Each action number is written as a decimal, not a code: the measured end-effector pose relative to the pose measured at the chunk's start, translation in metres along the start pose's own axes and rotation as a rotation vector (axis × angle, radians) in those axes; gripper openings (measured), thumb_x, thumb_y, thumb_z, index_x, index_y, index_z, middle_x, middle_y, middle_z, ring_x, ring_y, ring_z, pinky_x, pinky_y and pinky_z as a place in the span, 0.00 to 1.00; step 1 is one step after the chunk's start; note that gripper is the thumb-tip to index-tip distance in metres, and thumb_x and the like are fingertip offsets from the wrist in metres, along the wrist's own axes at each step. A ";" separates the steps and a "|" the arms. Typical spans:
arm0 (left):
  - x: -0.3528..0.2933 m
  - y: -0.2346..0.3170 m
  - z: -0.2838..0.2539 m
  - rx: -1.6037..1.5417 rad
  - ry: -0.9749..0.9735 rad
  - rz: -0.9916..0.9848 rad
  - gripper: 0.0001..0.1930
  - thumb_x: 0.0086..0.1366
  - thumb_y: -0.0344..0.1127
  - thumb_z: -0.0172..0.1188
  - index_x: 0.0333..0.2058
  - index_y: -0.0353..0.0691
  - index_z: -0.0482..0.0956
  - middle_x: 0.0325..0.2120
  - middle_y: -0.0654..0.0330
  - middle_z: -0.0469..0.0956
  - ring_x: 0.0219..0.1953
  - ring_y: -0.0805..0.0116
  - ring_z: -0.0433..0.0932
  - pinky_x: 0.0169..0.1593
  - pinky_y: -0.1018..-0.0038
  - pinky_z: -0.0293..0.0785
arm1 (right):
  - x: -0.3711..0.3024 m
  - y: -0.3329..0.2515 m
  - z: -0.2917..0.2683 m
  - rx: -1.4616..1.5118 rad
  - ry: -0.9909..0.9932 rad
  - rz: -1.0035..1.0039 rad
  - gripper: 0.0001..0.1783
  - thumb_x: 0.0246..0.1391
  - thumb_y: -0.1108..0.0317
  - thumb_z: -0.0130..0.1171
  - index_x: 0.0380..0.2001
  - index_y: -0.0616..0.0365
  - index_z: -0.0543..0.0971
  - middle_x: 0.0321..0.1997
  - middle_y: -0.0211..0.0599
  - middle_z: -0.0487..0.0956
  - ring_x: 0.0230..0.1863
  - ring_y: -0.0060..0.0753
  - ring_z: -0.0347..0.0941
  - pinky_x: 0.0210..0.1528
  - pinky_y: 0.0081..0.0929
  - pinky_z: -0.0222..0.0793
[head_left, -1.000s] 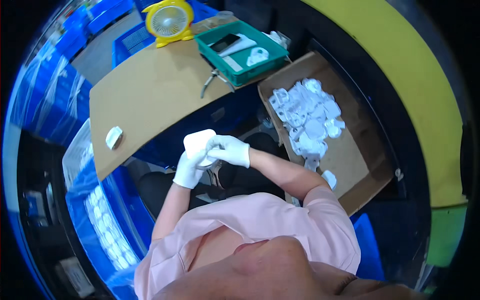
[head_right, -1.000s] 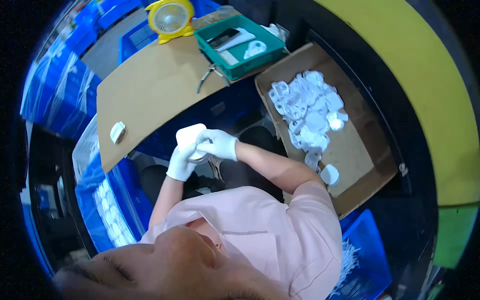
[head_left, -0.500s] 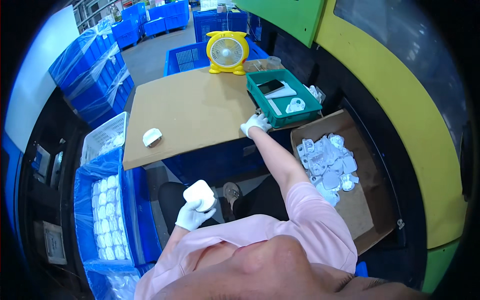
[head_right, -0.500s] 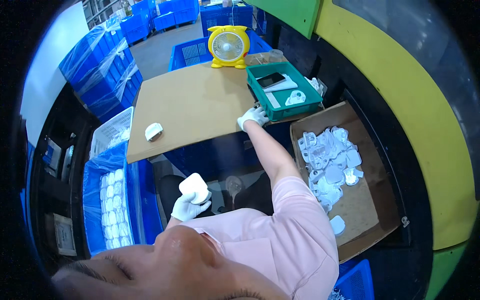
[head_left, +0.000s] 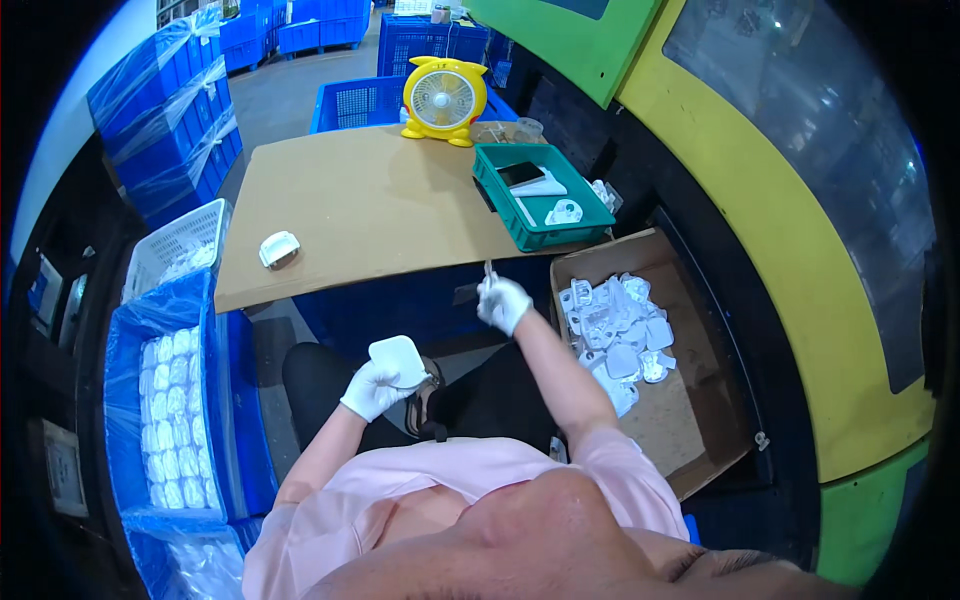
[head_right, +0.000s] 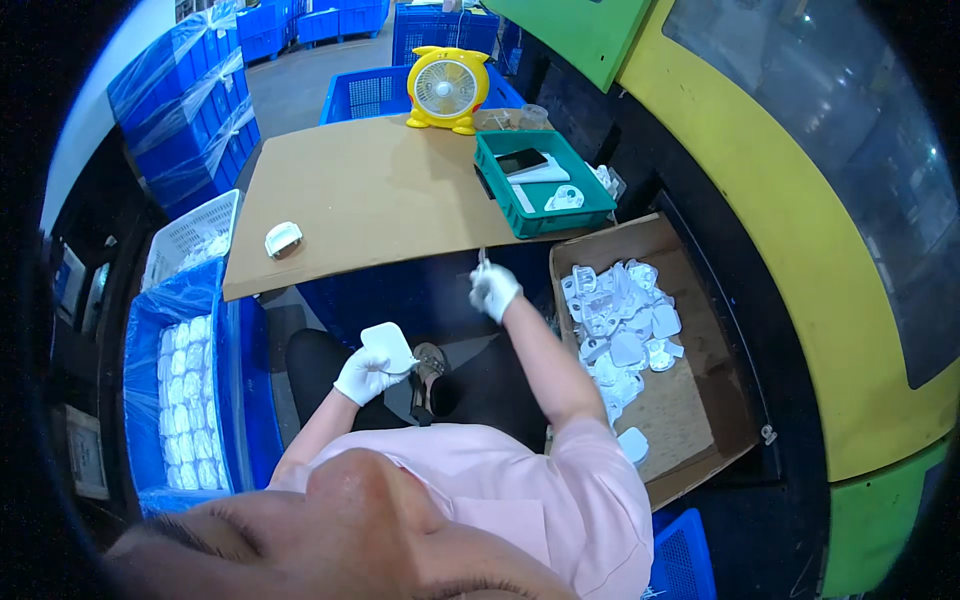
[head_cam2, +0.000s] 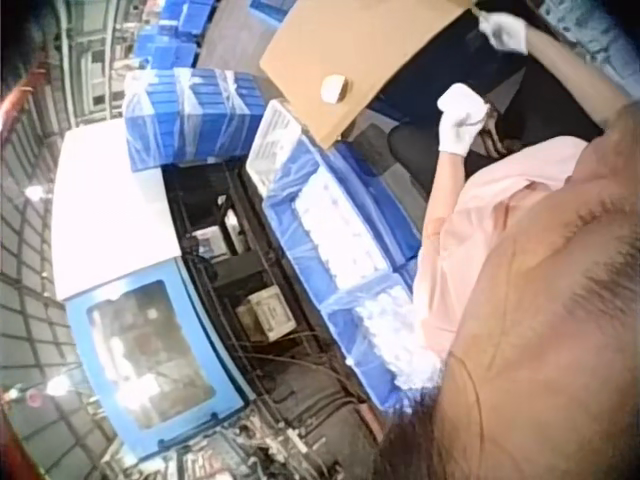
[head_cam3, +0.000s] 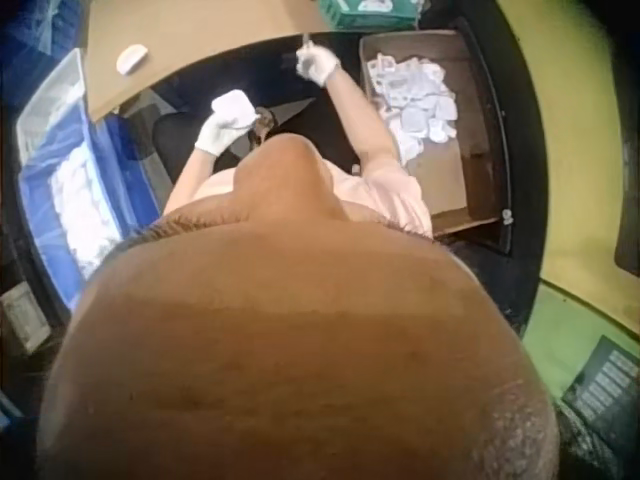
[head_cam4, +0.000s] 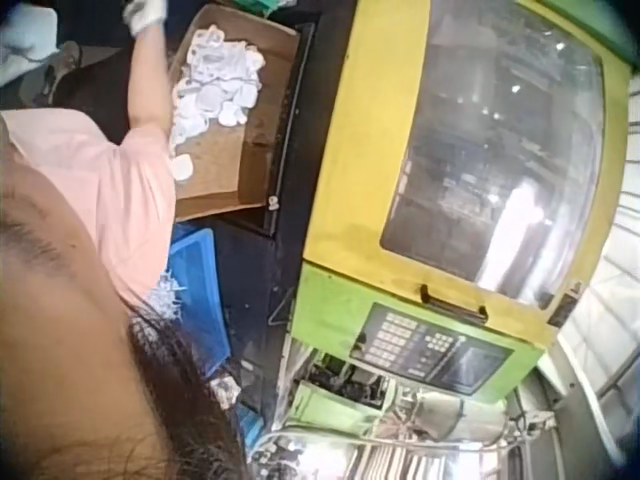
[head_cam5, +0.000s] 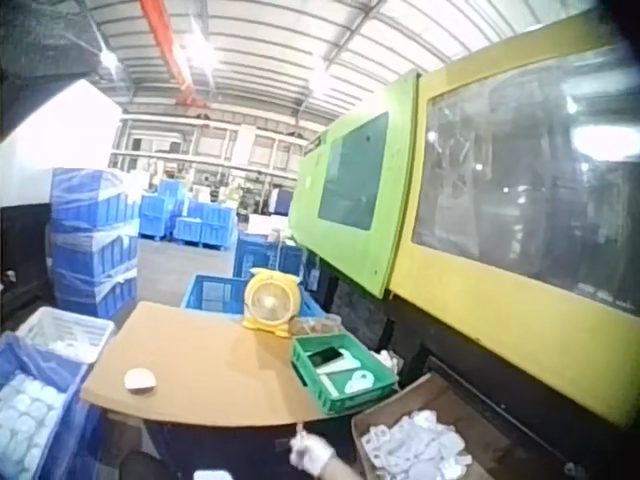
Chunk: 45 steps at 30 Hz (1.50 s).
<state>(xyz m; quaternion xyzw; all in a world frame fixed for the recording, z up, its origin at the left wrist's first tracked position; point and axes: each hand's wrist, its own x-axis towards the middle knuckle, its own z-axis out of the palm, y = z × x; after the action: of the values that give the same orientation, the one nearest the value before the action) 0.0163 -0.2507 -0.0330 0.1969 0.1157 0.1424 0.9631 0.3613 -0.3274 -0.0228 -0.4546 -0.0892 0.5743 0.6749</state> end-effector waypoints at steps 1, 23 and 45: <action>-0.005 -0.003 -0.015 -0.022 0.022 -0.005 0.36 0.45 0.20 0.58 0.57 0.35 0.63 0.51 0.48 0.71 0.54 0.45 0.71 0.57 0.48 0.69 | -0.030 0.026 0.035 0.356 -0.155 0.040 0.19 0.45 0.81 0.49 0.39 0.43 0.72 0.30 0.24 0.73 0.32 0.26 0.72 0.36 0.33 0.68; 0.061 -0.026 0.015 0.894 -0.005 -0.034 0.61 0.39 0.34 0.76 0.67 0.42 0.42 0.58 0.58 0.59 0.61 0.62 0.60 0.63 0.69 0.56 | -0.109 0.114 0.067 -0.312 -0.308 -0.098 0.38 0.45 0.69 0.57 0.62 0.62 0.60 0.58 0.39 0.69 0.60 0.31 0.65 0.63 0.27 0.57; 0.037 0.008 0.015 0.068 -0.194 0.025 0.53 0.42 0.67 0.68 0.61 0.39 0.60 0.51 0.49 0.71 0.49 0.53 0.76 0.51 0.63 0.77 | -0.166 0.075 0.095 -0.820 0.038 -0.115 0.35 0.51 0.65 0.57 0.62 0.63 0.61 0.45 0.34 0.74 0.41 0.24 0.72 0.46 0.23 0.69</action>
<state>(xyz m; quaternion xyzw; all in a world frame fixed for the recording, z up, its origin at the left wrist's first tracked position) 0.0533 -0.2368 -0.0228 0.2439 0.0241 0.1306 0.9607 0.1937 -0.4268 0.0446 -0.6906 -0.3233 0.4442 0.4704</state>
